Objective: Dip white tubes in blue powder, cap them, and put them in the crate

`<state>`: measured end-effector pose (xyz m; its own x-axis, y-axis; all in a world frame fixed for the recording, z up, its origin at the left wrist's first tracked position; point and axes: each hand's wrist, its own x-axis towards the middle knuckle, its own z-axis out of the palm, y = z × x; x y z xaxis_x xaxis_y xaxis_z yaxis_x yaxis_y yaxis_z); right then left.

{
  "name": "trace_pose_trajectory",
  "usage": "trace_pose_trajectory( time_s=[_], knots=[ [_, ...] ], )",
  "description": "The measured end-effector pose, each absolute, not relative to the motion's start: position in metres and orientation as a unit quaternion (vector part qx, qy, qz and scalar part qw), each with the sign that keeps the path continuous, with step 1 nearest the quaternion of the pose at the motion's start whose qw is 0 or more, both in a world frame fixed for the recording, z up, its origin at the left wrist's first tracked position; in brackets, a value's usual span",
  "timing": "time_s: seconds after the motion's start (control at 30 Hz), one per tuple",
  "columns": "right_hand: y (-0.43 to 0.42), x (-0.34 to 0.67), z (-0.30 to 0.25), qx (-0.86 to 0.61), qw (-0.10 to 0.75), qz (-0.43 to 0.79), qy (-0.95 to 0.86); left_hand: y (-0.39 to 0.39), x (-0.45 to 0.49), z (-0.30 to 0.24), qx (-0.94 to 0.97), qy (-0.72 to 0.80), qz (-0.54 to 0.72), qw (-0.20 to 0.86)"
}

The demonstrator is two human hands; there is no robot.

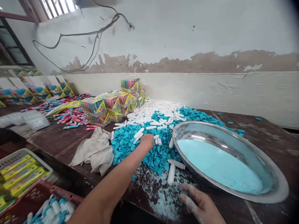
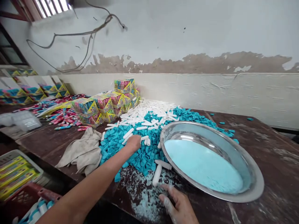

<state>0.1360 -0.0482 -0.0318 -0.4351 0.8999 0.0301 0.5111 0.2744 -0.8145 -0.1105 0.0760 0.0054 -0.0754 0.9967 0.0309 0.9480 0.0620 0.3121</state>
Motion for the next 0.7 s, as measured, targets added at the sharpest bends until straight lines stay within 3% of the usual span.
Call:
trace_pose_trajectory(
  time_s=[0.2,0.4,0.47,0.7],
  knots=[
    [-0.042,0.119,-0.015,-0.378,0.305,0.181,-0.855,0.006,-0.113,0.019,0.707,0.674,0.179,0.121],
    [-0.049,0.101,-0.011,-0.316,0.276,-0.03,-0.907,-0.058,-0.077,0.03,0.71,0.527,0.302,0.357],
    [-0.051,0.111,-0.007,-0.324,0.265,-0.032,-0.908,-0.058,-0.068,0.027,0.679,0.508,0.32,0.422],
    [0.008,0.192,0.041,-0.473,0.263,0.131,-0.831,-0.002,-0.028,0.003,0.517,0.515,0.328,0.6]
  ],
)
